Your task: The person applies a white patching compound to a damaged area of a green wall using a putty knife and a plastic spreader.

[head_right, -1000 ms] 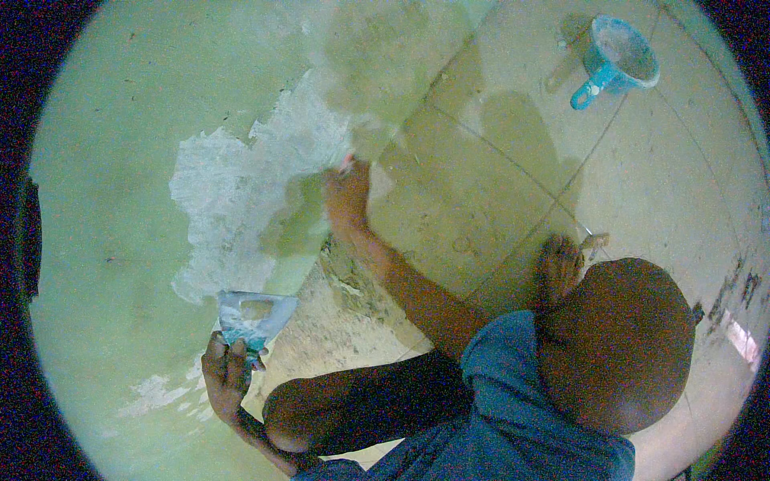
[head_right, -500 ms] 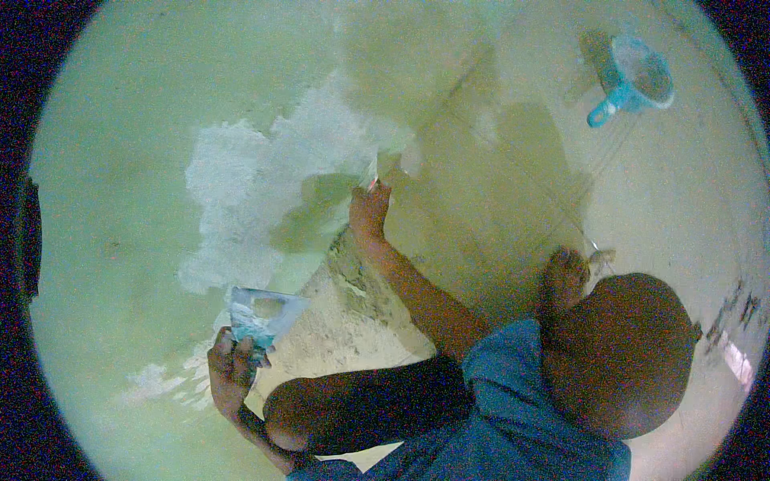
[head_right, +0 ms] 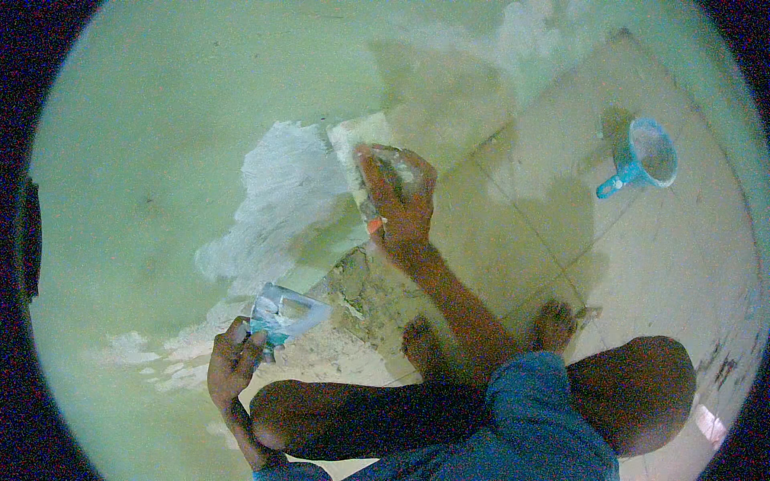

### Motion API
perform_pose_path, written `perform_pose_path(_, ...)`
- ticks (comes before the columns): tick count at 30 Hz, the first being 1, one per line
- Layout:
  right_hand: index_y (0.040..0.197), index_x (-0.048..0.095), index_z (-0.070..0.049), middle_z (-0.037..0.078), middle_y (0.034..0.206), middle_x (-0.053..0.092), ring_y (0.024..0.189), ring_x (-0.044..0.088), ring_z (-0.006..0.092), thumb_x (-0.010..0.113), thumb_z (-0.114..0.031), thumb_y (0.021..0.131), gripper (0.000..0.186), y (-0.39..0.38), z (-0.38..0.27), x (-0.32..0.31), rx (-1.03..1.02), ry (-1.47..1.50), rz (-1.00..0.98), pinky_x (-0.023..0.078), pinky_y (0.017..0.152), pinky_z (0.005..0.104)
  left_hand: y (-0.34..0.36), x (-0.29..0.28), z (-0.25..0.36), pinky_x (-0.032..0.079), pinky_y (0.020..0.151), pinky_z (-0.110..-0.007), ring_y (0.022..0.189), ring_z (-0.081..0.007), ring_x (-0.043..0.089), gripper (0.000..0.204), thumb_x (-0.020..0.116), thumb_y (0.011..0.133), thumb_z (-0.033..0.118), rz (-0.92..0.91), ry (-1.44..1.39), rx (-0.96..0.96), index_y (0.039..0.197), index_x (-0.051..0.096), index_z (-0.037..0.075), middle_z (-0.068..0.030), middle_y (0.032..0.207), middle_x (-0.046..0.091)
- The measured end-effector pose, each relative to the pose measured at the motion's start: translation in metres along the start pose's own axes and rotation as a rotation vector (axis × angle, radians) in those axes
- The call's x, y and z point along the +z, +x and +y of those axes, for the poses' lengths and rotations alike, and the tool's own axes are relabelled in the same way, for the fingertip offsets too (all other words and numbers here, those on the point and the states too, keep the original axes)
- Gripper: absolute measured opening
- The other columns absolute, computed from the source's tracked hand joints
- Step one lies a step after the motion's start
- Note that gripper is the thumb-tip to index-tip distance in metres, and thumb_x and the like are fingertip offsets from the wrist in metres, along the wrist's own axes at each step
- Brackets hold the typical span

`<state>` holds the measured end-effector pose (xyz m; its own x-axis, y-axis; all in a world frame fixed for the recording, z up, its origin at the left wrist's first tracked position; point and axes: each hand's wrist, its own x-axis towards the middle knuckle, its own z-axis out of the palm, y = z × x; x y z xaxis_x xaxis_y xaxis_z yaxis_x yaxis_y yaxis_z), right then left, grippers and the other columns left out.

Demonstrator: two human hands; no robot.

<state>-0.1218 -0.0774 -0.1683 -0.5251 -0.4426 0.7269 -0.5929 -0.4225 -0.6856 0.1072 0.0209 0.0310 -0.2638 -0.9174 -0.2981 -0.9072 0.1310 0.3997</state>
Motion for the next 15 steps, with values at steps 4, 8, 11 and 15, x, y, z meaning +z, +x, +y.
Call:
perform_pose_path(4, 0.126, 0.057, -0.013, 0.013, 0.120, 0.058, 0.109, 0.049, 0.0310, 0.046, -0.038, 0.091, 0.044, 0.033, 0.034, -0.007, -0.199, 0.015, -0.071, 0.035, 0.096, 0.0426, -0.007, -0.003, -0.007, 0.047, 0.053, -0.034, 0.054, -0.0244, 0.062, 0.012, 0.054, 0.092, 0.015, -0.006, 0.069, 0.008, 0.092, 0.055, 0.003, -0.0119, 0.063, 0.062)
perform_pose_path(8, 0.125, 0.058, -0.012, 0.012, 0.121, 0.057, 0.108, 0.051, 0.0319, 0.050, -0.035, 0.090, 0.042, 0.078, 0.040, -0.018, -0.338, -0.084, 0.013, 0.038, 0.093, 0.0430, -0.003, -0.010, -0.004, 0.047, 0.052, -0.036, 0.055, -0.0281, 0.063, 0.012, 0.054, 0.092, 0.015, -0.049, 0.080, -0.055, 0.091, 0.054, 0.003, -0.0124, 0.063, 0.063)
perform_pose_path(11, 0.125, 0.058, -0.015, 0.008, 0.120, 0.057, 0.110, 0.051, 0.0303, 0.060, -0.020, 0.082, 0.043, 0.112, 0.030, -0.018, -0.506, -0.144, 0.016, 0.040, 0.091, 0.0418, -0.005, -0.009, -0.020, 0.048, 0.053, -0.039, 0.057, -0.0300, 0.063, 0.014, 0.054, 0.092, 0.017, -0.076, 0.082, -0.010, 0.092, 0.054, 0.003, -0.0131, 0.063, 0.062)
perform_pose_path(15, 0.127, 0.055, -0.016, 0.007, 0.126, 0.052, 0.113, 0.049, 0.0281, 0.060, -0.016, 0.079, 0.048, 0.156, 0.034, -0.007, -0.721, -0.265, 0.066, 0.041, 0.090, 0.0402, 0.001, -0.006, -0.015, 0.048, 0.054, -0.040, 0.058, -0.0322, 0.064, 0.016, 0.055, 0.091, 0.019, -0.094, 0.072, 0.033, 0.093, 0.053, 0.003, -0.0143, 0.063, 0.062)
